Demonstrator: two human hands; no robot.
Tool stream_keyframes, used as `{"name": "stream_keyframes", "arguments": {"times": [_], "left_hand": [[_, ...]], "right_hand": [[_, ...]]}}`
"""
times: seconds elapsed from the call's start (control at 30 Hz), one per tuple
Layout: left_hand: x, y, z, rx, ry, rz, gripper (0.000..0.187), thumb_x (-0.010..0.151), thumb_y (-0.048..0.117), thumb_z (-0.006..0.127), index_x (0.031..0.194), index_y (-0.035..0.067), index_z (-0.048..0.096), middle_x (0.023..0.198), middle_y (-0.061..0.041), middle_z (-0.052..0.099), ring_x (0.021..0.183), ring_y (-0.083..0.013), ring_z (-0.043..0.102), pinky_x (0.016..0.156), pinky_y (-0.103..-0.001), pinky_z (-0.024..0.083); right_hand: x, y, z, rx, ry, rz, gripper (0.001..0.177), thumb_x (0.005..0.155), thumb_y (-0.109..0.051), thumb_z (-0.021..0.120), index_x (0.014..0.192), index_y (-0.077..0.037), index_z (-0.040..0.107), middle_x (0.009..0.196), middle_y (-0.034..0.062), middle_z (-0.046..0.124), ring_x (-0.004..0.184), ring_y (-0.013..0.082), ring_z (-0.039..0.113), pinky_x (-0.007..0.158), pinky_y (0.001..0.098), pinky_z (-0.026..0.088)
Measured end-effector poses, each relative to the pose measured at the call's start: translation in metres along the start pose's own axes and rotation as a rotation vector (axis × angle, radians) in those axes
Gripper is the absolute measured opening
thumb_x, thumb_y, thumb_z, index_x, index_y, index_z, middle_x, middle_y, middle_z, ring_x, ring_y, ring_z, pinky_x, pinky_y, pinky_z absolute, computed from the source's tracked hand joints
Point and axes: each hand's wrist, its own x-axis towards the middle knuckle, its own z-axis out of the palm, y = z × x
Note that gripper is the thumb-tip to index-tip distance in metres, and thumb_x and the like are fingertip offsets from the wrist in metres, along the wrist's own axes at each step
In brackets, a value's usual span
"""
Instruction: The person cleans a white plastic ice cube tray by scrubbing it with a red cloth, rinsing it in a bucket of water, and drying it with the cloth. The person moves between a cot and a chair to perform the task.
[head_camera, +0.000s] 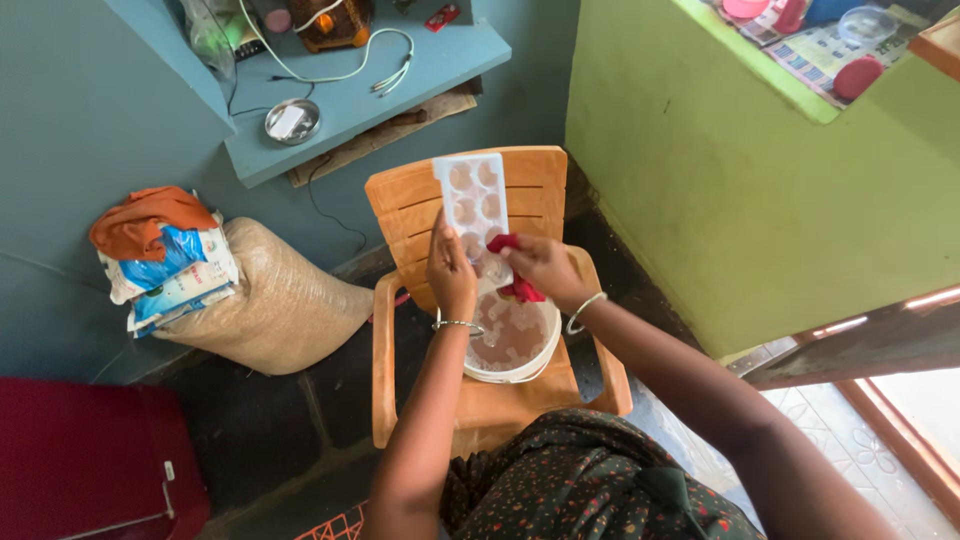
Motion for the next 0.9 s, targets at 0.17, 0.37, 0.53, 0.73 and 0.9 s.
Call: {"name": "stream_keyframes", "arguments": {"times": [0.17, 0.37, 0.53, 0.73, 0.9], "left_hand": [[0.003, 0.017, -0.023, -0.216, 0.07, -0.506, 0.069, 0.103, 0.055, 0.029, 0.147, 0.007, 0.053, 0.126, -0.02, 0.066, 0.092, -0.0329, 0.066, 0.065, -0.041, 0.051], [0.0, 0.053, -0.023, -0.306, 0.013, -0.434, 0.073, 0.099, 0.063, 0.028, 0.154, 0.017, 0.041, 0.128, -0.009, 0.063, 0.078, -0.0146, 0.067, 0.051, -0.022, 0.059], [-0.013, 0.079, -0.005, -0.103, -0.062, 0.054, 0.063, 0.115, 0.056, 0.034, 0.157, 0.01, 0.044, 0.144, -0.01, 0.06, 0.106, -0.0105, 0.065, 0.078, -0.021, 0.055], [-0.013, 0.084, 0.0, -0.083, -0.055, 0.032, 0.061, 0.11, 0.047, 0.037, 0.15, 0.003, 0.05, 0.134, -0.01, 0.064, 0.09, -0.0104, 0.061, 0.077, -0.024, 0.052], [-0.01, 0.063, 0.005, -0.183, -0.026, 0.071, 0.063, 0.115, 0.046, 0.032, 0.154, -0.001, 0.047, 0.14, -0.015, 0.058, 0.105, -0.0178, 0.051, 0.091, -0.031, 0.044]], "right_hand": [[-0.015, -0.02, -0.028, 0.208, -0.005, -0.071, 0.024, 0.094, -0.036, 0.071, 0.092, -0.012, 0.07, 0.09, 0.0061, 0.069, 0.1, 0.0253, 0.06, 0.084, 0.0413, 0.046], [-0.056, -0.064, -0.045, -0.613, -0.015, -0.606, 0.028, 0.089, -0.039, 0.073, 0.096, -0.013, 0.07, 0.095, 0.007, 0.07, 0.11, 0.0281, 0.058, 0.089, 0.0466, 0.042], [-0.063, -0.069, -0.019, -0.807, 0.162, -0.584, 0.043, 0.085, -0.045, 0.073, 0.106, -0.007, 0.069, 0.111, 0.0085, 0.071, 0.115, 0.0363, 0.055, 0.094, 0.0479, 0.041], [-0.066, -0.088, -0.006, -0.657, 0.087, -0.233, 0.045, 0.084, -0.048, 0.074, 0.099, -0.006, 0.069, 0.089, 0.0077, 0.072, 0.095, 0.0267, 0.059, 0.085, 0.0444, 0.042], [-0.055, -0.072, 0.002, 0.324, 0.202, 0.201, 0.039, 0.093, -0.044, 0.067, 0.11, -0.009, 0.067, 0.091, 0.0061, 0.069, 0.085, 0.0215, 0.06, 0.078, 0.0373, 0.046]]}}
